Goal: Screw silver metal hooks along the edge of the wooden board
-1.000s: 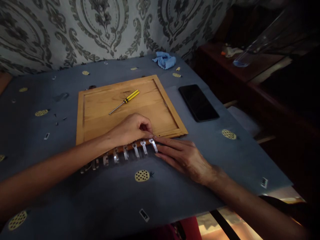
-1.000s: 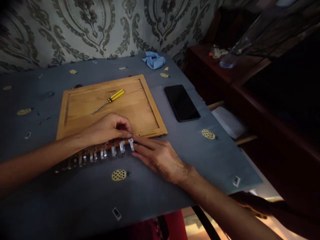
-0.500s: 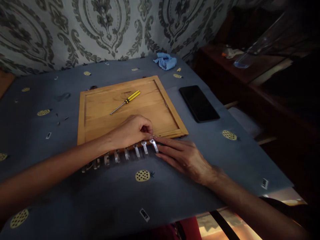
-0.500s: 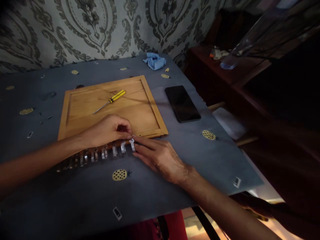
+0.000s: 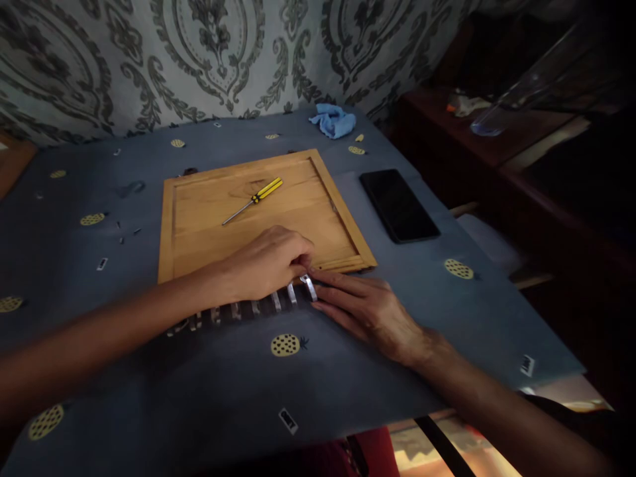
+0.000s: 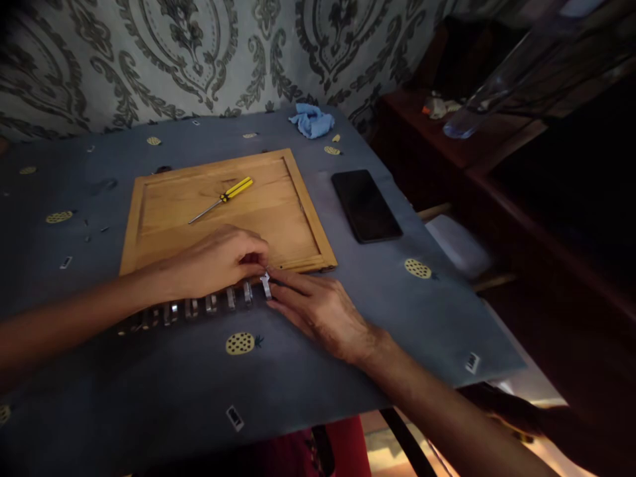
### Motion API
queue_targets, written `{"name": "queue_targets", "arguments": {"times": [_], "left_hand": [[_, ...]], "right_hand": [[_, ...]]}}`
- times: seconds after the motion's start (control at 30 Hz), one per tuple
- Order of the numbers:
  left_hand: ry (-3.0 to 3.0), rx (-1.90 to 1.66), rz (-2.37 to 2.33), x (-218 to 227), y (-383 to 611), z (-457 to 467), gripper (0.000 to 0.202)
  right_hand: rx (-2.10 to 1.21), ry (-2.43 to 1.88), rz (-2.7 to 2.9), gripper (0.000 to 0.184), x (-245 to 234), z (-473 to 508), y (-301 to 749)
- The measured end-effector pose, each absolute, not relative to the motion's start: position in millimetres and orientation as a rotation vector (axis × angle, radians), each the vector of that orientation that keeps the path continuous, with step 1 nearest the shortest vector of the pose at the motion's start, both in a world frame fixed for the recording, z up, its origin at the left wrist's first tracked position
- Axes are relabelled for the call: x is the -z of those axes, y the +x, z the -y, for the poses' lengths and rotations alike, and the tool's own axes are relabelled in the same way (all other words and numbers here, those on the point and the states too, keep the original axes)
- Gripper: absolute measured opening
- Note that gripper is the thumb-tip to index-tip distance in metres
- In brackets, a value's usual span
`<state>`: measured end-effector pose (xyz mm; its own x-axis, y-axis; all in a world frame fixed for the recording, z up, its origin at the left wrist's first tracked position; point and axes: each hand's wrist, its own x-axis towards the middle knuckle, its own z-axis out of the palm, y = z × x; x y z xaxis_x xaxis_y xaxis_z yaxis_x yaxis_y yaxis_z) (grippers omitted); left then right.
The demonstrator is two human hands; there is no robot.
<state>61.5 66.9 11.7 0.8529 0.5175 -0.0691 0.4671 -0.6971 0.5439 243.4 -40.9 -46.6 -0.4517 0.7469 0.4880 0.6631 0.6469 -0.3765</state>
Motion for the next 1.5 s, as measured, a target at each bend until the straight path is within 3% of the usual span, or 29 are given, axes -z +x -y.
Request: {"name": "queue_targets", "arguments": {"times": [0.3,0.63,1.0,1.5], "left_hand": [[2.586,-0.114,-0.634,-11.7,59.9,-65.8,0.013],[2.206,-0.213,-0.712,-8.2,57.4,-76.4,0.012],[2.474,-0.221,-0.798,-13.2,53.4,-81.5,0.017],[2.644,-0.097,-0.39,-14.3,76.5,-90.6,0.022]], "right_hand": [[-0.161,-1.072,2.211,0.021,45.0,40.9,242.9],[-0.145,-1.075,2.229,0.021,47.5,41.2,243.5],[-0.168,-1.103,2.215,0.02,45.4,41.4,242.6],[-0.199,-1.1,2.214,0.022,43.9,41.8,243.5]]}}
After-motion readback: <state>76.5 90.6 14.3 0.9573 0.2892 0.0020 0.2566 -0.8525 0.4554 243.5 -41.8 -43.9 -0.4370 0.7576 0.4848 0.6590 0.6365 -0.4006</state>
